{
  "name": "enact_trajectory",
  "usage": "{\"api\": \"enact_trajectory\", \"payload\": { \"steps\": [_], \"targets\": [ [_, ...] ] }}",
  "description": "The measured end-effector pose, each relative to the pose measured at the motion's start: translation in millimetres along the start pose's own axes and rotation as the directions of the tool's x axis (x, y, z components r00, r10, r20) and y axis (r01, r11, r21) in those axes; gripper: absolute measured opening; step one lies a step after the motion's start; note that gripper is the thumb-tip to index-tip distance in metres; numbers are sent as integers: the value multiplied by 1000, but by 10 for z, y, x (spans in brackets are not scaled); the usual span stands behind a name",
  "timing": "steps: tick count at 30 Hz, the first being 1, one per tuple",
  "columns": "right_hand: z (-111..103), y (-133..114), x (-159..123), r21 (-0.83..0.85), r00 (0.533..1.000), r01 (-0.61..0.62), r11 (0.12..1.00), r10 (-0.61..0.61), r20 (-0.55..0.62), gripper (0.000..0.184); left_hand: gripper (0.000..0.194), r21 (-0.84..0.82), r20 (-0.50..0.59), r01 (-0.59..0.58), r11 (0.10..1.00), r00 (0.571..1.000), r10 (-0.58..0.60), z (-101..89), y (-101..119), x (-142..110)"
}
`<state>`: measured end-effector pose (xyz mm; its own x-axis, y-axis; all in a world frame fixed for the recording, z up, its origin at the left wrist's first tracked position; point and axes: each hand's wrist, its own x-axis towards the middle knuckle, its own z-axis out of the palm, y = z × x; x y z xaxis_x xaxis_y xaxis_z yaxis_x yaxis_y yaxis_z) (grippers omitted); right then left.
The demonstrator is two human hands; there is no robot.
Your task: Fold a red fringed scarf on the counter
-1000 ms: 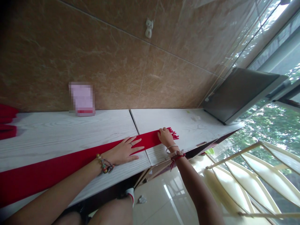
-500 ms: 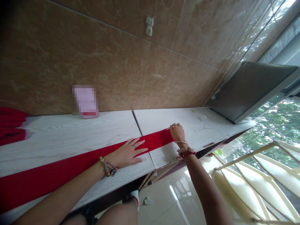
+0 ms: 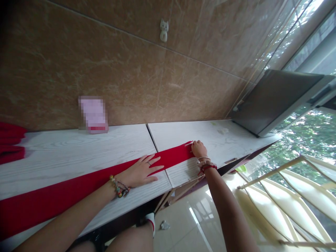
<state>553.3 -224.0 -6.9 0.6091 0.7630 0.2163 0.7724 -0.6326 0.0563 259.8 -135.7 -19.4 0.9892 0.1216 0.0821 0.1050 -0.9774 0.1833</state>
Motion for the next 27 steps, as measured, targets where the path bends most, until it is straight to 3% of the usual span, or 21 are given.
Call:
{"api": "enact_trajectory", "payload": {
  "steps": [5, 11, 14, 20, 24, 27],
  "targets": [
    [-88, 58, -61, 30, 998, 23, 999, -21, -55, 29, 53, 13, -20, -5, 1000, 1000, 5, 7, 0, 6],
    [-18, -240, -365, 89, 966, 259, 962, -260, -6, 25, 53, 20, -4, 7, 1000, 1000, -7, 15, -2, 13],
    [25, -232, -386, 60, 981, 195, 979, -196, 4, 22, 53, 9, -9, 5, 1000, 1000, -5, 15, -4, 7],
    [-49, 68, -206, 32, 997, 70, 997, -70, 8, 26, 52, -6, 16, 14, 1000, 1000, -14, -38, 23, 5],
    [-117, 58, -242, 29, 997, 71, 997, -70, -26, 29, 52, -14, 1, 9, 1000, 1000, -9, -34, 27, 2],
    [-104, -80, -357, 65, 989, 146, 987, -144, -34, 28, 53, -7, -7, 3, 1000, 1000, -3, -14, 18, 0]
  ]
}}
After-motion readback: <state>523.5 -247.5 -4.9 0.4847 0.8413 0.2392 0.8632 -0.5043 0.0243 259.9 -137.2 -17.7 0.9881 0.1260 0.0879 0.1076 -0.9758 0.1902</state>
